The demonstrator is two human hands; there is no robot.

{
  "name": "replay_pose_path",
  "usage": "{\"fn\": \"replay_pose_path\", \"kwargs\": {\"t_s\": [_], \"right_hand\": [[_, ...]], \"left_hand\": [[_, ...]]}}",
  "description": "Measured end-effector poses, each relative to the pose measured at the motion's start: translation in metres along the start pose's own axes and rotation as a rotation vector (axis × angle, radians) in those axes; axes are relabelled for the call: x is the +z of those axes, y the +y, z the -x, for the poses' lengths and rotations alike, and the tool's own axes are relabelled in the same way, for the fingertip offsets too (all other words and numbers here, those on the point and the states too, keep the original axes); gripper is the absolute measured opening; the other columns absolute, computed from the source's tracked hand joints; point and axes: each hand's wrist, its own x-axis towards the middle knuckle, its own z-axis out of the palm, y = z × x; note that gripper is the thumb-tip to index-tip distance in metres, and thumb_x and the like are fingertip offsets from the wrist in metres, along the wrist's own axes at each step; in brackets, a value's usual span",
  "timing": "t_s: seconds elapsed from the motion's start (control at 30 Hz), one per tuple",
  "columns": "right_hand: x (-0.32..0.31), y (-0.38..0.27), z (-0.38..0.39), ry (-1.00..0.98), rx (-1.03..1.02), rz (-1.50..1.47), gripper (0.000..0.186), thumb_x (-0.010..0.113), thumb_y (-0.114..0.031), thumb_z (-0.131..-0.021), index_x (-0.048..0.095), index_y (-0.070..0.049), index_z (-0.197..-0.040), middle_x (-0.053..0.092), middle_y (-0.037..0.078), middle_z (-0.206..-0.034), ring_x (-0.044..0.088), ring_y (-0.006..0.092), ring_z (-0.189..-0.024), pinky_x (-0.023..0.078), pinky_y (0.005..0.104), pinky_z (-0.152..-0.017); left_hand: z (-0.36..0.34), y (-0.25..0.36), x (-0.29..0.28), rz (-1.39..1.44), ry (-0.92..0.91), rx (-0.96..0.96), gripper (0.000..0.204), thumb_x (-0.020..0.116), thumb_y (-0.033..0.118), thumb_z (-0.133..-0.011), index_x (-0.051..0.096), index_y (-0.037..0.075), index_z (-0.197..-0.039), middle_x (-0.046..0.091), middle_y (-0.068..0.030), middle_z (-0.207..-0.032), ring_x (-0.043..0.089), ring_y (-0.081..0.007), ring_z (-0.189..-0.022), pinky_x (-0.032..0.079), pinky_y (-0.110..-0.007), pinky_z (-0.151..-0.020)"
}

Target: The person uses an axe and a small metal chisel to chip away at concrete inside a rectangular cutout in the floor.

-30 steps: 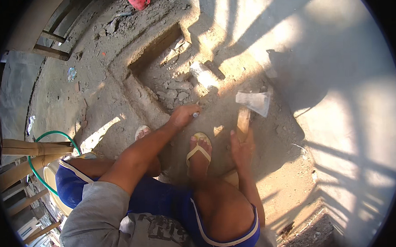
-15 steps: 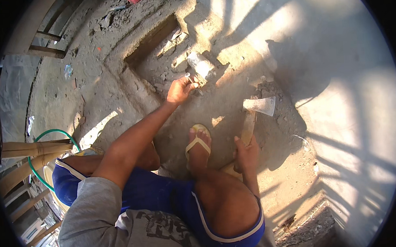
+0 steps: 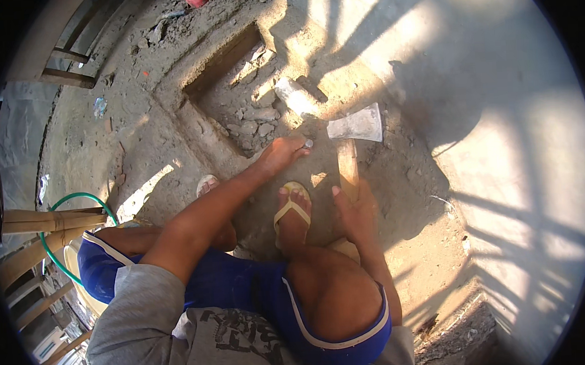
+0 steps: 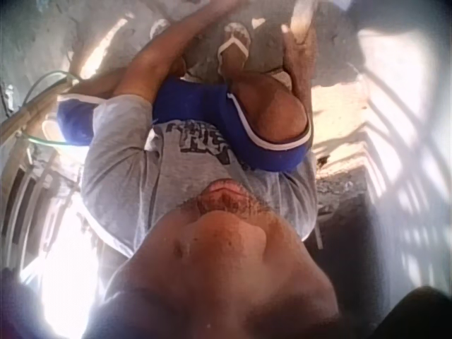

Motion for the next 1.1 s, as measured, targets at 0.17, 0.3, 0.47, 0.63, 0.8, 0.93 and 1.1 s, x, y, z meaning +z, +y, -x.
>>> {"fn": "replay_pose_path", "kwargs": {"t_s": [0.17, 0.3, 0.47, 0.63, 0.8, 0.93, 1.1], "right_hand": [[-0.049, -0.124, 0.006, 0.529, -0.467, -0.502, 0.044, 0.069, -0.007, -0.094, 0.047, 0.003, -0.131, 0.059, 0.009, -0.075, 0.057, 0.0151, -0.057, 0.051, 0.0311, -0.056], [-0.019, -0.101, -0.006, 0.625, -0.735, -0.598, 0.024, 0.062, -0.007, -0.099, 0.051, -0.004, -0.119, 0.057, 0.01, -0.074, 0.059, 0.0186, -0.065, 0.053, 0.0352, -0.061], [0.004, 0.025, -0.009, -0.047, -0.283, 0.498, 0.019, 0.068, -0.015, -0.094, 0.059, -0.003, -0.105, 0.061, 0.011, -0.073, 0.06, 0.0213, -0.063, 0.052, 0.0434, -0.065], [-0.028, -0.11, -0.011, 0.182, -0.156, -0.044, 0.025, 0.072, -0.011, -0.092, 0.061, 0.0, -0.112, 0.062, 0.006, -0.075, 0.057, 0.0146, -0.055, 0.046, 0.0317, -0.051], [-0.029, -0.146, -0.013, 0.492, -0.806, -0.683, 0.023, 0.065, -0.007, -0.098, 0.054, -0.001, -0.118, 0.06, 0.008, -0.073, 0.059, 0.016, -0.06, 0.052, 0.0302, -0.054], [0.012, 0.054, -0.026, -0.032, -0.411, 0.615, 0.025, 0.069, -0.012, -0.091, 0.059, -0.005, -0.113, 0.064, 0.007, -0.076, 0.061, 0.0201, -0.064, 0.053, 0.0394, -0.061], [-0.003, -0.007, -0.03, -0.018, -0.187, 0.265, 0.03, 0.073, -0.013, -0.088, 0.061, -0.001, -0.112, 0.062, 0.003, -0.072, 0.06, 0.0167, -0.059, 0.048, 0.0358, -0.055]], "left_hand": [[0.006, -0.001, 0.005, 0.038, 0.035, -0.046, 0.02, 0.073, 0.021, -0.09, 0.063, 0.006, -0.097, 0.067, -0.0172, -0.093, 0.066, -0.0407, -0.089, 0.052, -0.047, -0.073], [0.007, -0.004, 0.005, -0.016, 0.014, -0.044, 0.024, 0.075, 0.024, -0.088, 0.063, 0.006, -0.098, 0.067, -0.0167, -0.094, 0.066, -0.0404, -0.089, 0.053, -0.046, -0.074], [0.005, 0.006, 0.014, 0.052, 0.073, 0.023, 0.024, 0.073, 0.022, -0.089, 0.06, 0.003, -0.095, 0.065, -0.0186, -0.093, 0.064, -0.0422, -0.089, 0.053, -0.048, -0.074], [0.007, -0.015, -0.001, 0.043, 0.014, -0.097, 0.023, 0.073, 0.024, -0.089, 0.064, 0.005, -0.099, 0.067, -0.0192, -0.094, 0.065, -0.0416, -0.09, 0.054, -0.047, -0.076], [0.015, -0.012, 0.005, 0.061, 0.068, -0.052, 0.02, 0.071, 0.023, -0.091, 0.063, 0.005, -0.097, 0.067, -0.0168, -0.094, 0.065, -0.0409, -0.089, 0.053, -0.048, -0.075], [0.006, 0.004, 0.009, 0.139, 0.034, -0.07, 0.021, 0.07, 0.024, -0.092, 0.064, 0.005, -0.098, 0.067, -0.0163, -0.094, 0.065, -0.0404, -0.09, 0.053, -0.048, -0.077], [0.01, -0.005, 0.006, 0.03, 0.008, -0.081, 0.021, 0.07, 0.023, -0.092, 0.064, 0.005, -0.1, 0.067, -0.0163, -0.095, 0.066, -0.0401, -0.091, 0.053, -0.047, -0.077]]}}
